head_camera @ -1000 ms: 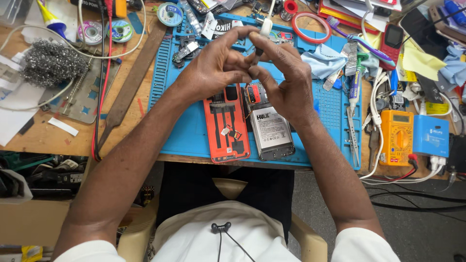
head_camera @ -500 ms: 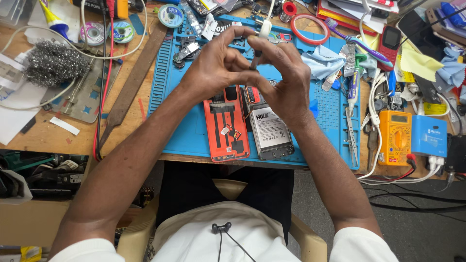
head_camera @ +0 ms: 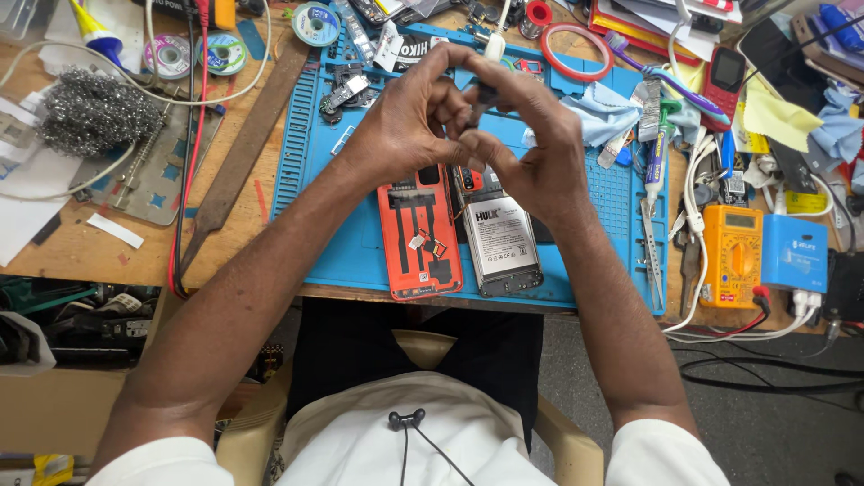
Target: The person sits at a cluttered repair bench and works on a smartphone. They pry open the phone's back cover, lift out the battery, and use a screwdriver to unscrew and manipulate internal components, handling small parts on the blue work mat.
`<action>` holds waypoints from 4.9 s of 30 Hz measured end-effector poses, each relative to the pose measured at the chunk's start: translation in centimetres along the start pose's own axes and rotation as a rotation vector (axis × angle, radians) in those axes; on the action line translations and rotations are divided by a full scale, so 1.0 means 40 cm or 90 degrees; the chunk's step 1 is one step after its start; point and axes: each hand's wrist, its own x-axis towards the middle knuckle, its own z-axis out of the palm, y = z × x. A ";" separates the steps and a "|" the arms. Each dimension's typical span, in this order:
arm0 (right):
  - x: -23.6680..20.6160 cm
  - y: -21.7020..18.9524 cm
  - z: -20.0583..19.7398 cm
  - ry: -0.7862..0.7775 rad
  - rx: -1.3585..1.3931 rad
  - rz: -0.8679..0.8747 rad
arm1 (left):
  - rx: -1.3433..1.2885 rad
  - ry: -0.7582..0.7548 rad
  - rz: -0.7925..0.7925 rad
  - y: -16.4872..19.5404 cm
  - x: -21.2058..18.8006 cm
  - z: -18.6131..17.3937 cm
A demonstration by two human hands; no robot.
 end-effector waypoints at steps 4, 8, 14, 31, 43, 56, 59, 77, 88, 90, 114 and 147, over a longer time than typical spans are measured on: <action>-0.005 0.003 -0.007 0.003 0.078 0.059 | -0.058 -0.021 -0.056 0.005 -0.004 -0.006; -0.007 0.001 -0.010 0.005 -0.017 0.009 | -0.064 -0.002 -0.029 0.006 -0.009 -0.009; 0.001 -0.014 -0.003 -0.001 0.000 -0.011 | -0.050 -0.017 -0.048 0.013 0.001 0.004; -0.021 0.022 -0.007 0.032 0.244 0.059 | 0.336 -0.072 0.044 0.018 -0.023 -0.038; -0.015 0.006 -0.015 0.043 0.168 0.051 | 0.559 -0.040 0.083 -0.016 -0.025 0.002; -0.015 0.056 -0.060 0.138 0.139 0.022 | 0.704 -0.047 0.186 0.004 -0.035 0.028; -0.019 0.067 -0.063 0.143 0.145 0.009 | 0.692 -0.046 0.205 0.009 -0.035 0.024; -0.015 0.029 -0.027 -0.017 0.158 -0.023 | 0.611 -0.104 0.068 0.084 -0.163 0.019; -0.011 0.010 -0.021 -0.034 0.106 -0.003 | 0.532 -0.009 0.094 0.082 -0.097 0.005; -0.011 0.010 -0.020 -0.034 0.109 -0.005 | 0.523 0.002 0.105 0.071 -0.092 0.006; 0.001 -0.025 -0.032 -0.076 0.070 -0.035 | 0.142 0.017 -0.048 0.056 -0.034 0.010; 0.000 -0.014 -0.055 -0.124 0.092 -0.006 | 0.536 -0.013 0.054 0.059 -0.156 0.017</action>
